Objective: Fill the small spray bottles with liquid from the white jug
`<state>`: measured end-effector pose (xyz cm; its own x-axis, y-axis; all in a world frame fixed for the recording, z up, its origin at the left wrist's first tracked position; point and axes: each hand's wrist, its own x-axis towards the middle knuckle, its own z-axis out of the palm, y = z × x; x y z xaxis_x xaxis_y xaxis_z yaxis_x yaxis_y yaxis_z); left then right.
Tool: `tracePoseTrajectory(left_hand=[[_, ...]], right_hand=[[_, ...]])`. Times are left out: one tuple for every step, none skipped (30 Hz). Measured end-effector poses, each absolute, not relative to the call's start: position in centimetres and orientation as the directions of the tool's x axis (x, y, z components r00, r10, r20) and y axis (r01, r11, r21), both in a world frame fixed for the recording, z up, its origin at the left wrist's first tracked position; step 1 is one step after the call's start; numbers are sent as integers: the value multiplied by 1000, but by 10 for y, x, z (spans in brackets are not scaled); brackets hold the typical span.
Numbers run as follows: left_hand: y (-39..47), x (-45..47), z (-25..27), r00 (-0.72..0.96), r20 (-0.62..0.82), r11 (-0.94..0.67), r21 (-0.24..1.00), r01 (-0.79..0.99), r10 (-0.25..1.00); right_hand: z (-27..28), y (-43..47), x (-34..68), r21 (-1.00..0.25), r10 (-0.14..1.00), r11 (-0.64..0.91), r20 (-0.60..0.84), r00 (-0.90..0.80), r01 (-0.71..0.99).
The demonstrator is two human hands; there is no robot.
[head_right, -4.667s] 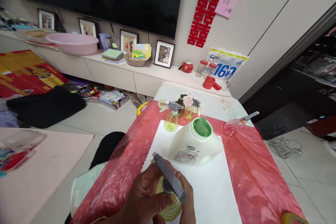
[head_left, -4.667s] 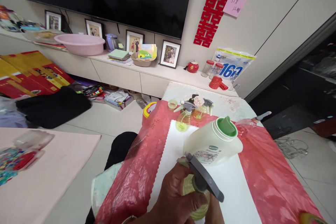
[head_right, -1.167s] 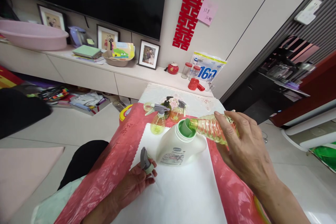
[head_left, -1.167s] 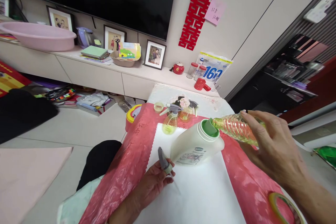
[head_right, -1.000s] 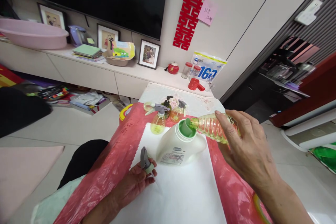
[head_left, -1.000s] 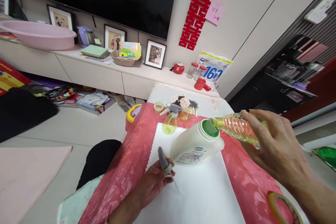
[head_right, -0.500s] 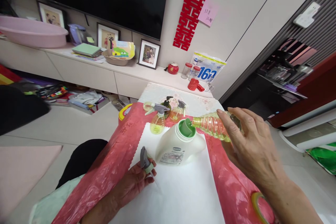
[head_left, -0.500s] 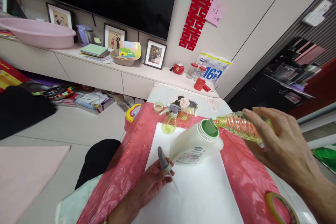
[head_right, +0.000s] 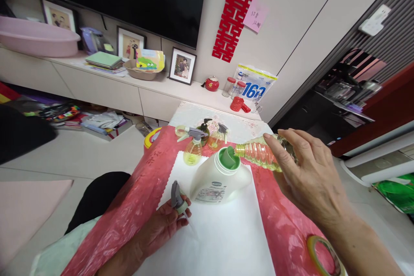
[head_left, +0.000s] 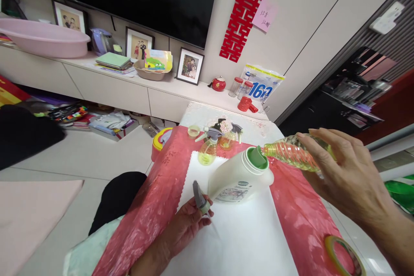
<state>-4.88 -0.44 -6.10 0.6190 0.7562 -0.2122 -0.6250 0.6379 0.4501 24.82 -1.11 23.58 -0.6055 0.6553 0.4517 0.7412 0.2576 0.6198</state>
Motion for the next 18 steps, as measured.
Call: tracePoseTrajectory(left_hand=[[-4, -49, -61, 618, -218, 640, 451, -623, 755], [-4, -49, -61, 618, -226, 643, 450, -620, 754], [-4, -49, -61, 618, -232, 647, 450, -616, 751], [-3, -49, -61, 620, -238, 650, 448, -613, 748], [-3, -49, -61, 621, -242, 654, 446, -611, 745], [-3, -49, -61, 623, -244, 657, 444, -610, 743], [-3, -49, -61, 624, -245, 658, 442, -610, 743], [-3, -49, -61, 623, -244, 657, 443, -611, 743], [-3, -49, -61, 622, -241, 655, 444, -611, 745], [-3, -49, -62, 621, -238, 652, 446, -613, 747], [-3, -49, -62, 620, -235, 650, 449, -613, 748], [-3, -48, -63, 620, -232, 648, 451, -614, 749], [-3, -48, -63, 621, -230, 647, 452, -614, 750], [-3, -48, -64, 622, -227, 647, 453, -614, 749], [-3, -48, -64, 623, -226, 647, 454, -612, 749], [-4, -48, -64, 625, -226, 648, 455, -611, 747], [-4, -49, -63, 625, -226, 649, 455, -610, 747], [-4, -49, -63, 625, -226, 649, 454, -611, 747]], right_hand=[[236, -11, 248, 625, 655, 257, 448, -609, 737], [237, -10, 248, 630, 653, 257, 446, -612, 733], [237, -10, 249, 635, 650, 257, 444, -616, 729], [237, -10, 249, 638, 648, 258, 442, -620, 725], [237, -9, 250, 641, 648, 257, 440, -621, 723], [237, -9, 252, 645, 646, 259, 438, -625, 719], [237, -8, 253, 649, 642, 263, 435, -632, 714], [236, -7, 254, 651, 643, 265, 430, -634, 711], [236, -7, 255, 652, 645, 266, 427, -634, 710], [236, -6, 255, 654, 644, 266, 426, -635, 708], [236, -6, 255, 655, 643, 265, 427, -636, 708], [236, -6, 254, 656, 643, 264, 426, -636, 707], [236, -6, 253, 657, 646, 260, 426, -633, 707], [237, -6, 252, 659, 647, 257, 426, -633, 706], [238, -6, 250, 663, 645, 258, 424, -636, 703], [239, -7, 248, 667, 644, 255, 423, -637, 700], [241, -7, 247, 671, 640, 253, 424, -640, 697], [242, -7, 245, 676, 634, 251, 426, -645, 693]])
